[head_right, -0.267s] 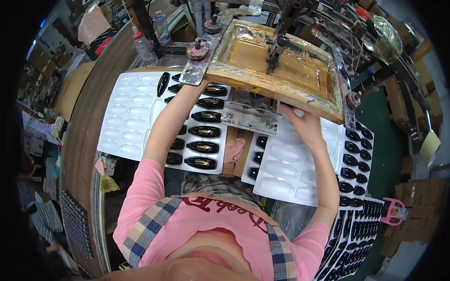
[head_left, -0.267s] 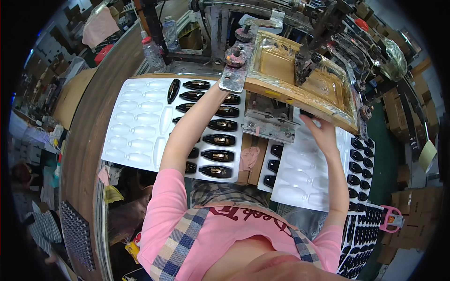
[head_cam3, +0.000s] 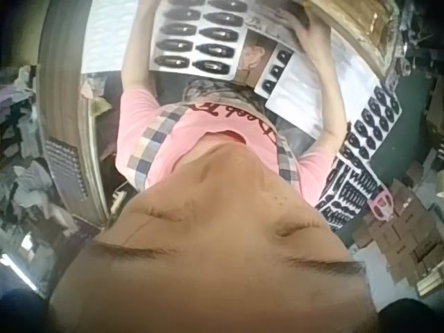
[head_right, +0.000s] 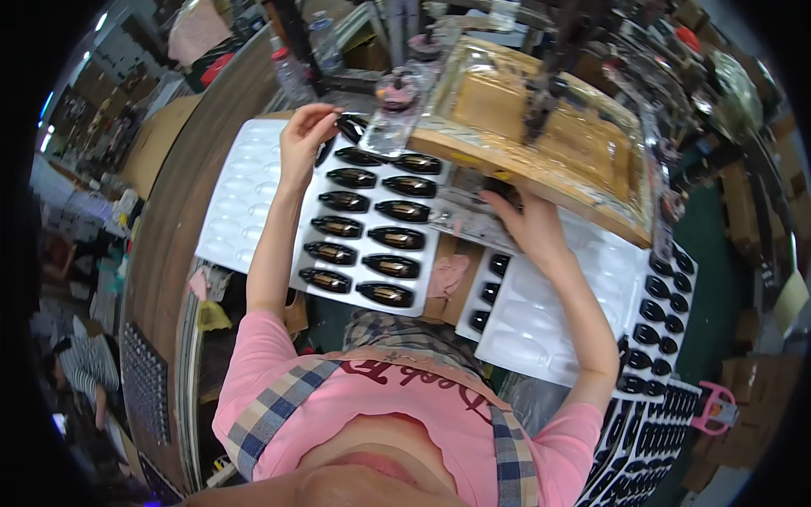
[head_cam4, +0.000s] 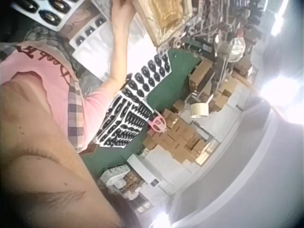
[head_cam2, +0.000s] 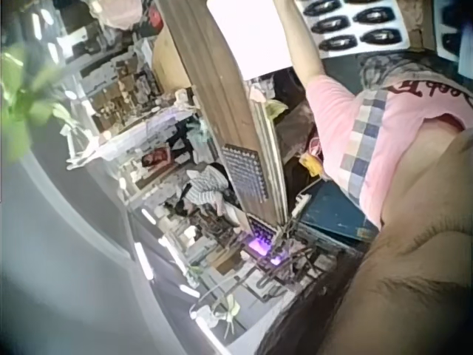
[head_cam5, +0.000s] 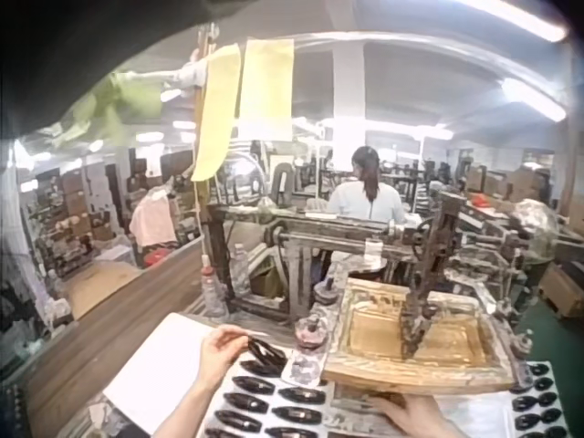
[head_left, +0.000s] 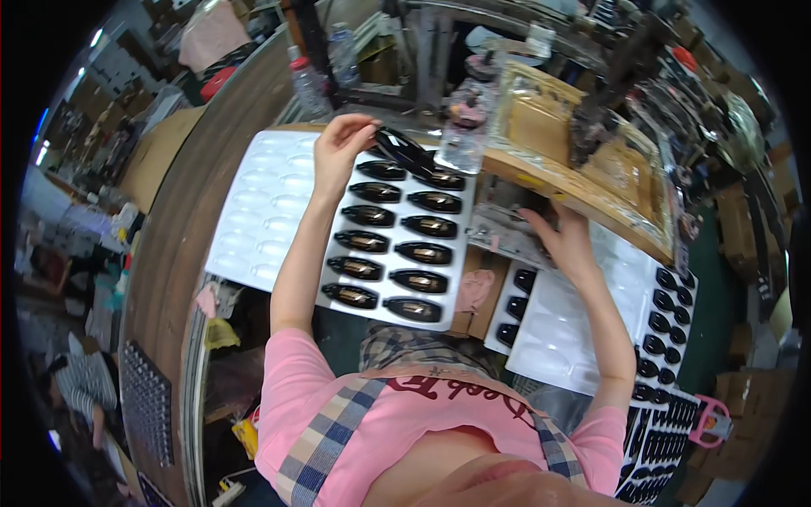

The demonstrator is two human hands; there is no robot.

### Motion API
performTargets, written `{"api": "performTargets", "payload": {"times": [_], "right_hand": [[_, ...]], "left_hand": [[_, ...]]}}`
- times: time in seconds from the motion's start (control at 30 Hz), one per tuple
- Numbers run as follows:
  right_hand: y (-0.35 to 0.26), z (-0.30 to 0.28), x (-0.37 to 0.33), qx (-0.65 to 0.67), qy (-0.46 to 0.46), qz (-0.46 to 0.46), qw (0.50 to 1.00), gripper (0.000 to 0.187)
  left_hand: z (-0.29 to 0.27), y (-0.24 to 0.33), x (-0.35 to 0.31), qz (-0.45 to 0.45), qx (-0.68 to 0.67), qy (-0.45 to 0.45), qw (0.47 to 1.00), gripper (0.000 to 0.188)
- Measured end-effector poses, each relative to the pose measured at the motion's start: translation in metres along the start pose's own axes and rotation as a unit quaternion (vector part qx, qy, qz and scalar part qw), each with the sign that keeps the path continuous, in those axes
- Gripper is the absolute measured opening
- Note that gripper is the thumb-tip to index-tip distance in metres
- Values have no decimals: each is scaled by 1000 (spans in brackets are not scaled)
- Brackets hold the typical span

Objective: Manually assembling hair clips by inserting them into a specialized tray and applying printed components.

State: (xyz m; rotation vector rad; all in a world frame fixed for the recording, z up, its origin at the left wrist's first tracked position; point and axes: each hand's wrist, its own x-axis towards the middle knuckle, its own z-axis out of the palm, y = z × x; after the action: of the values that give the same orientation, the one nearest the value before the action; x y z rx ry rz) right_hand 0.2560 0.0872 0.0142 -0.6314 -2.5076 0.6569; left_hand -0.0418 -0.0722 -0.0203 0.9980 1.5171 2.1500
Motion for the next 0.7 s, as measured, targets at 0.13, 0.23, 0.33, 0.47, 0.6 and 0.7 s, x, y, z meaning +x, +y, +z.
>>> {"api": "performTargets", "payload": {"times": [0.13,0.23,0.33,0.47,0.6,0.7], "right_hand": [[5,-5,-16,-35,5,-10,999,40],[15,-16,-34,-69,45,-3,997,43],[24,-39,-49,-73,34,66,995,44],[30,-54,-74,-56,54,74,994,47],[33,-65,-97,-30,71,99,992,51],[34,-71,-108,-46,91,122,987,50]], "left_hand": [[-76,-15,-42,74,108,133,982,10],[-104,-25,-71,90,259,178,945,9],[-103,-31,-91,78,291,204,932,10],[-95,-40,-109,73,337,189,919,12],[-99,-43,-129,97,436,177,877,11],[-101,-41,-137,116,513,177,832,10]]}}
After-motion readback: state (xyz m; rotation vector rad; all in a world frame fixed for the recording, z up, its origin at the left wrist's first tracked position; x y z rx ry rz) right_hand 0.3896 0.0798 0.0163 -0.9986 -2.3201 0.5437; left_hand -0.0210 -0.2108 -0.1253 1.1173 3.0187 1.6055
